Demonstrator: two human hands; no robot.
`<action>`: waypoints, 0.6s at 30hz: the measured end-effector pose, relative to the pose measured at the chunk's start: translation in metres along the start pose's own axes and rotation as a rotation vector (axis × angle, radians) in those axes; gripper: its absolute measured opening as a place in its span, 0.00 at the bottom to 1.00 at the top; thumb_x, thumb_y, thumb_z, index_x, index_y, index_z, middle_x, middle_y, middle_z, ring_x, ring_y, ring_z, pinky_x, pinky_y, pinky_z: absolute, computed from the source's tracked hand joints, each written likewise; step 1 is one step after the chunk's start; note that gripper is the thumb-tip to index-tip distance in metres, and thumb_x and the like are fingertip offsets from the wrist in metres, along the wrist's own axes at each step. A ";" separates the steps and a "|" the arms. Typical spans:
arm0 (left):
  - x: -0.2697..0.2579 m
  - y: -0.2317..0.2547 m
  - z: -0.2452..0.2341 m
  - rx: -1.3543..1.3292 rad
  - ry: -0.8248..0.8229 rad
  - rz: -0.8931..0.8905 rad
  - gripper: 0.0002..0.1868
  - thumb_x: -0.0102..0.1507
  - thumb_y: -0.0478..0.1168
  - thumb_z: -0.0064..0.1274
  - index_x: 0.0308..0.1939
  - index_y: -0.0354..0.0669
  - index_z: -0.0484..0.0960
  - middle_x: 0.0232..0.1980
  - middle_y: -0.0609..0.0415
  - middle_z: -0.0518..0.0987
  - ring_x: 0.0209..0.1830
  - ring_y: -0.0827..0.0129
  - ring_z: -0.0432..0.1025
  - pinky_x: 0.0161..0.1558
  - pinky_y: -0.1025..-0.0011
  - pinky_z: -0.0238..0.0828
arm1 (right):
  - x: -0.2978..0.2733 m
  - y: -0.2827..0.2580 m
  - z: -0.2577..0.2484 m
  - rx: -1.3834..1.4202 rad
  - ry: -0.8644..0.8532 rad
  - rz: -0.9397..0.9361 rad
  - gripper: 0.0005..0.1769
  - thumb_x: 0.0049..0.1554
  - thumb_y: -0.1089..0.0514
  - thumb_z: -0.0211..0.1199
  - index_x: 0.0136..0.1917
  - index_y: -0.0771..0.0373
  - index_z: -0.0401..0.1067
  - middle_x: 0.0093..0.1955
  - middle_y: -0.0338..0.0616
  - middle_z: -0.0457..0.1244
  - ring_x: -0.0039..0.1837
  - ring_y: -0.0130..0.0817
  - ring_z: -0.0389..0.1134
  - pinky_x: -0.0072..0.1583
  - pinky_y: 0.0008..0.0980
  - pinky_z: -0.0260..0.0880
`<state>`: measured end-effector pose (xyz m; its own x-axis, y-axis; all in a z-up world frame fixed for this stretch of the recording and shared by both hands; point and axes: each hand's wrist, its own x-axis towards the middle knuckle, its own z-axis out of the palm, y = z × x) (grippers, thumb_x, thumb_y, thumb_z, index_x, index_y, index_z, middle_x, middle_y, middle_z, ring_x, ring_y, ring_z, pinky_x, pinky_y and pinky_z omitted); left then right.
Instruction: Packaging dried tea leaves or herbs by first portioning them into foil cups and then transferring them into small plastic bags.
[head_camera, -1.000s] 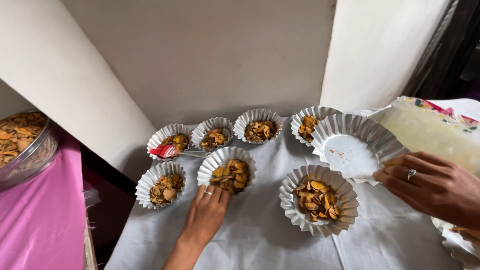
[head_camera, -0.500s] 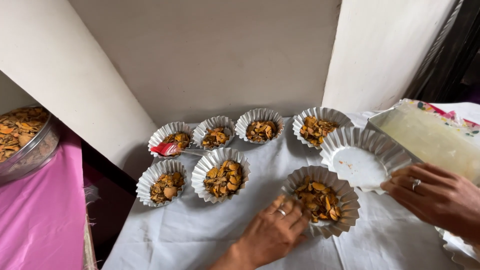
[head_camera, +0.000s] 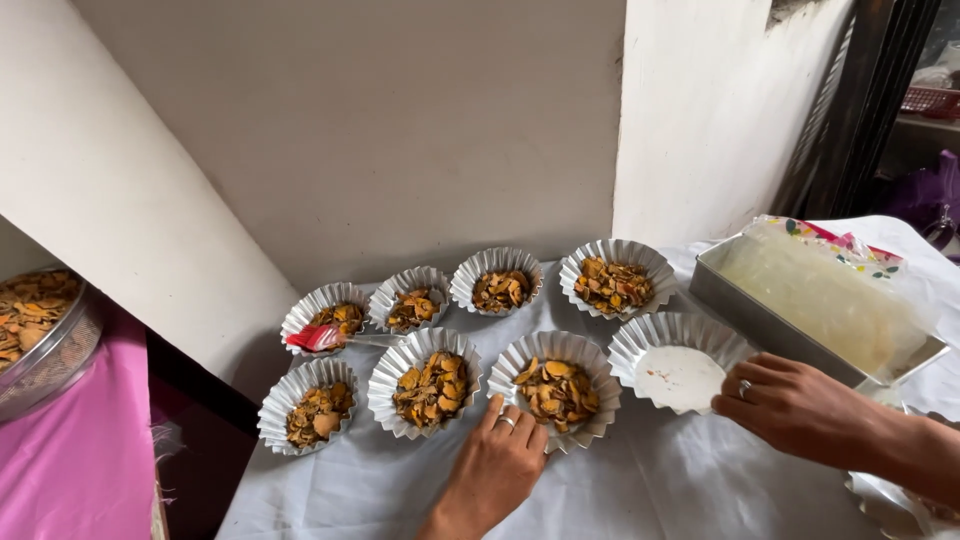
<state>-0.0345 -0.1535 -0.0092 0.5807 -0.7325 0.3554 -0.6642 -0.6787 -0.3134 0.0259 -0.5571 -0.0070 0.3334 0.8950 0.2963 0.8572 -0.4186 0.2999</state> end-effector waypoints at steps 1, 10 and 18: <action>-0.001 0.001 0.000 0.011 -0.007 -0.004 0.09 0.68 0.40 0.52 0.36 0.41 0.83 0.38 0.44 0.83 0.41 0.54 0.76 0.60 0.50 0.67 | 0.000 0.003 0.006 0.013 -0.044 0.014 0.08 0.58 0.61 0.63 0.52 0.58 0.74 0.47 0.42 0.68 0.50 0.41 0.69 0.53 0.40 0.71; -0.008 -0.003 0.015 0.059 0.047 -0.029 0.10 0.67 0.36 0.51 0.50 0.37 0.81 0.50 0.40 0.83 0.50 0.52 0.77 0.62 0.51 0.68 | 0.014 -0.002 0.013 -0.014 -0.223 0.037 0.10 0.57 0.70 0.55 0.46 0.56 0.70 0.45 0.43 0.67 0.50 0.43 0.66 0.58 0.43 0.65; -0.006 -0.006 0.009 0.016 0.097 -0.128 0.08 0.62 0.31 0.48 0.44 0.39 0.78 0.41 0.45 0.77 0.44 0.53 0.71 0.64 0.53 0.64 | 0.000 -0.009 0.008 -0.092 -0.252 0.071 0.25 0.59 0.43 0.59 0.65 0.57 0.69 0.50 0.44 0.69 0.58 0.42 0.69 0.70 0.52 0.57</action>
<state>-0.0299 -0.1455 -0.0178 0.6112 -0.6320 0.4765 -0.5799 -0.7673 -0.2738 0.0216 -0.5525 -0.0174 0.4881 0.8684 0.0875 0.7928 -0.4831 0.3715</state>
